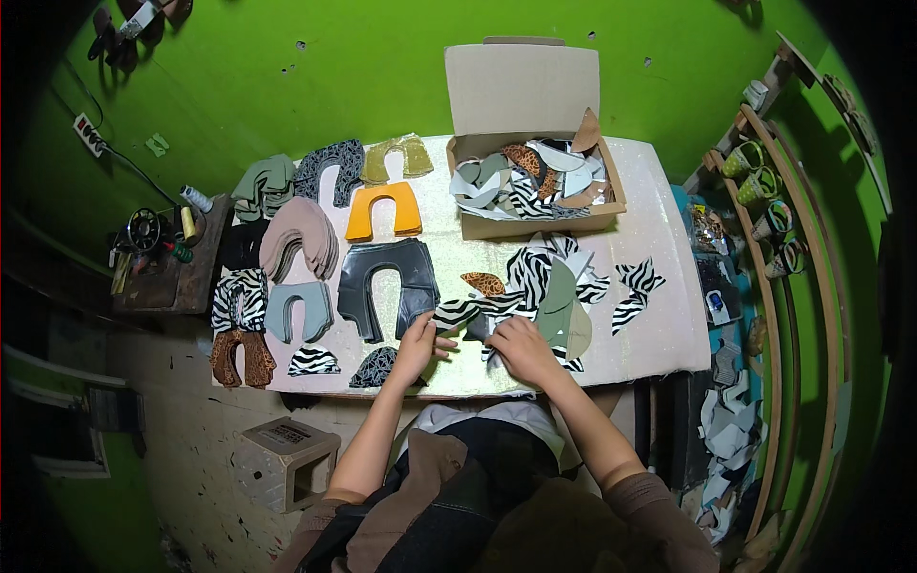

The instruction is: Organize and sort various patterned and colored shoe upper components on a table.

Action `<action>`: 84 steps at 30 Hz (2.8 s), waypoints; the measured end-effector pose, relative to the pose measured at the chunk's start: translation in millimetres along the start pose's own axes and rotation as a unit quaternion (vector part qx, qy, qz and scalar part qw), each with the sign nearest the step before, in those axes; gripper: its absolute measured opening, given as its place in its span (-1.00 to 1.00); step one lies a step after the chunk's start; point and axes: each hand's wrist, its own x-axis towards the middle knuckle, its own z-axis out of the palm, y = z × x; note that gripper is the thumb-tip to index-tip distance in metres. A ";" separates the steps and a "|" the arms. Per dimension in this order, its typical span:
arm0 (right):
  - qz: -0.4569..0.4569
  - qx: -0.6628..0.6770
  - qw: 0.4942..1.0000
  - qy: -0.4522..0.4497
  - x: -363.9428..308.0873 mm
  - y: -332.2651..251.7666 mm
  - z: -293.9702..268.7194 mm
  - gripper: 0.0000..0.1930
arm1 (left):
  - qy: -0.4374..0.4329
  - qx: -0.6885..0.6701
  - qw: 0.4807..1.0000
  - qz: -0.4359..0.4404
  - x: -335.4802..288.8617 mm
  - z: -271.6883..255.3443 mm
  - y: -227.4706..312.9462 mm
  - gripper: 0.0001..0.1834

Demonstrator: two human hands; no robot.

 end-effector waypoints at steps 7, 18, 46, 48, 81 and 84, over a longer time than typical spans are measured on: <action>0.076 0.219 0.973 0.011 10.7 1.8 -22.2 -0.79 | 0.000 0.000 1.000 -0.001 3.7 0.1 -5.6 -0.61; 0.060 0.244 0.962 0.106 45.9 -0.9 2.0 -0.77 | -0.108 -0.089 0.990 -0.004 -0.4 8.5 5.1 -0.64; 0.145 -0.023 0.989 -0.023 50.2 36.7 2.1 -0.71 | 0.043 -0.028 0.998 0.027 17.6 -13.4 2.6 -0.69; 0.143 -0.024 0.989 -0.023 47.5 34.6 1.0 -0.72 | 0.046 -0.027 0.998 0.025 18.2 -14.7 2.5 -0.69; 0.322 0.577 0.736 0.146 52.1 -4.5 17.2 -0.68 | -0.031 -0.164 0.986 -0.021 10.5 9.4 21.9 -0.69; 0.331 0.588 0.723 0.149 50.9 -5.4 26.8 -0.68 | -0.040 -0.164 0.986 -0.013 10.9 9.3 17.5 -0.69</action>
